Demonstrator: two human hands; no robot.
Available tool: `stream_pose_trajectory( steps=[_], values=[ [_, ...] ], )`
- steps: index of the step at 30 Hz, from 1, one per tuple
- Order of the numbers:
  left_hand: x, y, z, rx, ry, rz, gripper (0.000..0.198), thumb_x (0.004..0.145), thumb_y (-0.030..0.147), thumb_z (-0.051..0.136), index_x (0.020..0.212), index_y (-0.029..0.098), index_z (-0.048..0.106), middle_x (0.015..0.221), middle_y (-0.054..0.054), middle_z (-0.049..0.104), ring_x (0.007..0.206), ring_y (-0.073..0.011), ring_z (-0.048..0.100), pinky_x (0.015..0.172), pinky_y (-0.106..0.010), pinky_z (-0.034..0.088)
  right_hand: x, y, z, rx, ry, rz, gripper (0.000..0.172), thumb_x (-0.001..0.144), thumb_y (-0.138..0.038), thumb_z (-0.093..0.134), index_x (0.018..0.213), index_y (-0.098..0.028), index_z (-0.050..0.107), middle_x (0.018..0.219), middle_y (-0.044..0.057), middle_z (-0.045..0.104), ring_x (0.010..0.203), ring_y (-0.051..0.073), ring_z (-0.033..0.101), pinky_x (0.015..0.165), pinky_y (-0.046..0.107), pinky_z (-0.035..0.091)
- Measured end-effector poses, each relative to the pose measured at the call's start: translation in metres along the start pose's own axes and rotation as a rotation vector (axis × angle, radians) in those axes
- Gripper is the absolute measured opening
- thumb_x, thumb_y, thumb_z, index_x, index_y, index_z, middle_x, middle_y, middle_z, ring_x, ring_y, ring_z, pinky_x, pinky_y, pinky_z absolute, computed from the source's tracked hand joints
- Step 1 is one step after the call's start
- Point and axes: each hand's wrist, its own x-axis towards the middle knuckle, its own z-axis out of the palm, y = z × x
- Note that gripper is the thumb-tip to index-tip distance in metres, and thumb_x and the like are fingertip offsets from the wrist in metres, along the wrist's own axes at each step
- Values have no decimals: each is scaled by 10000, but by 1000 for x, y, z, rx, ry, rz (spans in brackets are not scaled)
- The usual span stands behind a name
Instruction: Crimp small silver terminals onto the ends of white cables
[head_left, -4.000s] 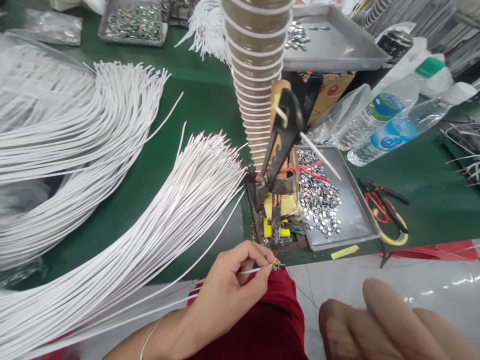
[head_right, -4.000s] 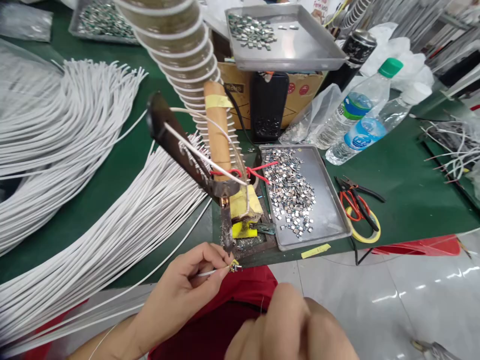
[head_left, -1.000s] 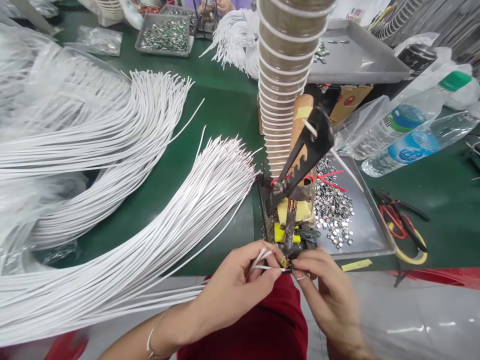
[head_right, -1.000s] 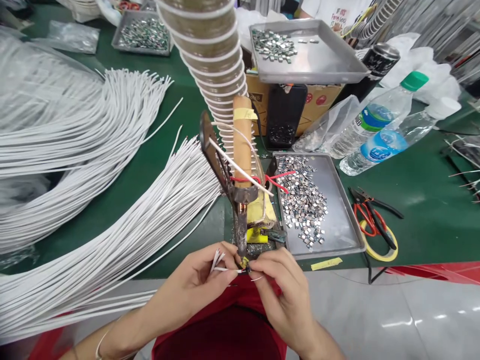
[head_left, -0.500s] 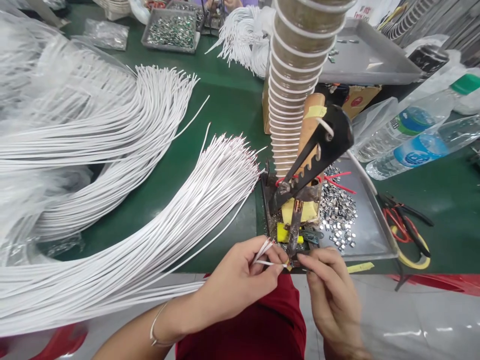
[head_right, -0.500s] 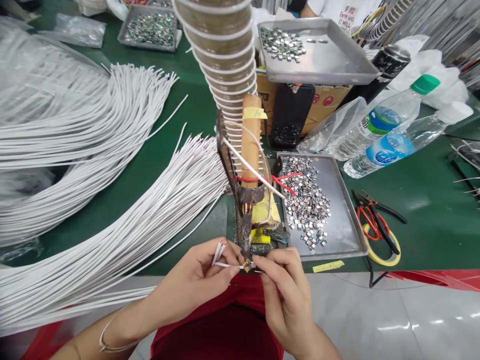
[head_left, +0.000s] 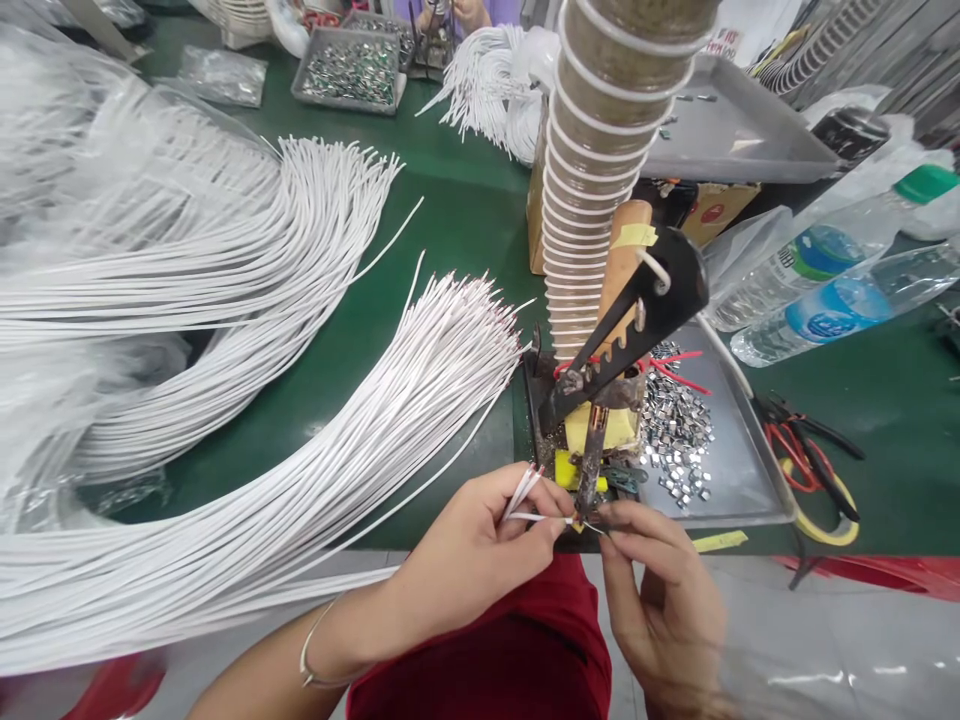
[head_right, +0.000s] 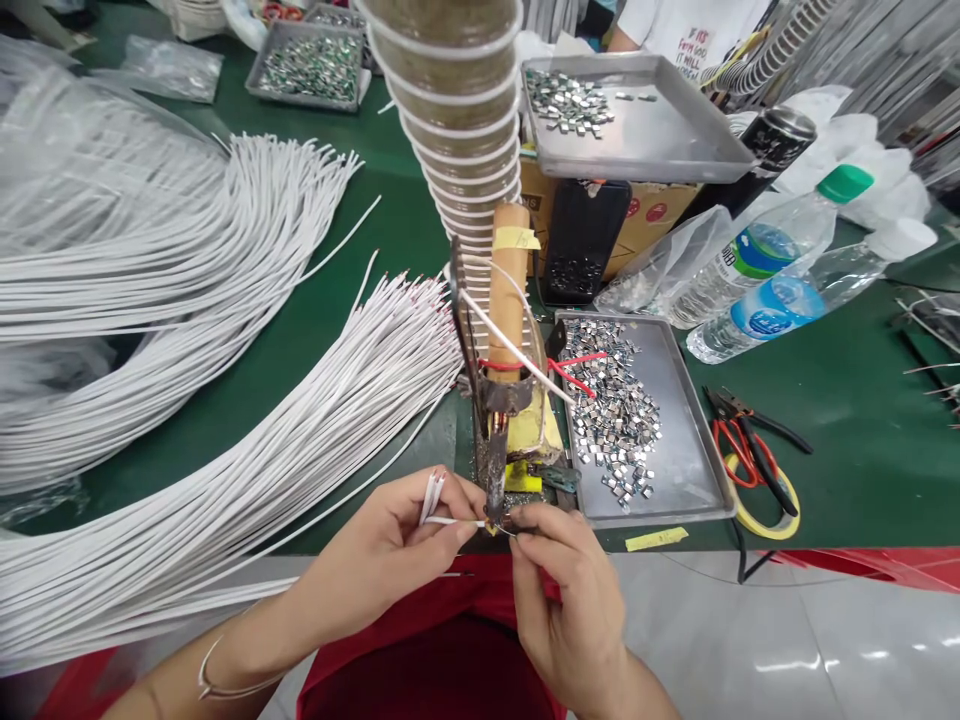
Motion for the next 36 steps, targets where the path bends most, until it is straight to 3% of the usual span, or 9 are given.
stream_pose_trajectory(
  steps=[9,14,20,25,30,33,36],
  values=[
    [-1,0,1,180,16,69,92,866,126,617,783,159,597,944,-50,690,865,-163,650,738,-251,498,3,-3,2,-78,-12,-50,305,865,-17,673,1122,-168,603,1089,76,672,989,157,692,869,274,624],
    [-3,1,3,258,4,121,101,885,121,585,798,171,593,941,-51,715,863,-170,670,750,-253,526,0,-4,3,-30,-26,-11,284,884,-20,643,1118,-170,583,1086,79,630,1004,158,650,831,280,606],
    [-6,-5,5,328,5,105,91,867,110,578,805,165,617,913,-44,727,826,-173,673,747,-258,529,4,-4,-4,96,-17,47,260,880,-13,600,1056,-204,594,1000,46,580,895,171,577,796,357,519],
    [-12,-20,8,512,-111,109,120,920,109,543,932,166,648,924,-20,700,797,-141,623,765,-247,500,4,-7,-10,153,-100,129,251,913,-95,638,1136,-210,647,927,31,528,854,157,527,751,315,489],
    [-15,-19,8,628,-207,189,105,947,106,531,977,160,615,1064,-62,587,1002,-176,569,933,-278,475,8,-8,-13,267,-210,203,158,928,-104,618,1029,-221,656,845,0,545,789,130,543,682,259,492],
    [-18,-12,4,607,-225,167,161,1026,159,446,1019,164,607,1109,-70,533,1022,-160,551,970,-265,465,14,-8,-18,224,-238,179,123,908,-104,625,958,-214,644,821,4,558,757,136,540,644,266,485],
    [-19,-11,2,602,-244,170,228,1049,159,399,945,160,601,1071,-67,523,996,-153,546,950,-248,469,19,-9,-21,198,-242,101,87,889,-110,632,887,-197,629,768,1,569,712,134,523,622,275,483]
  ],
)
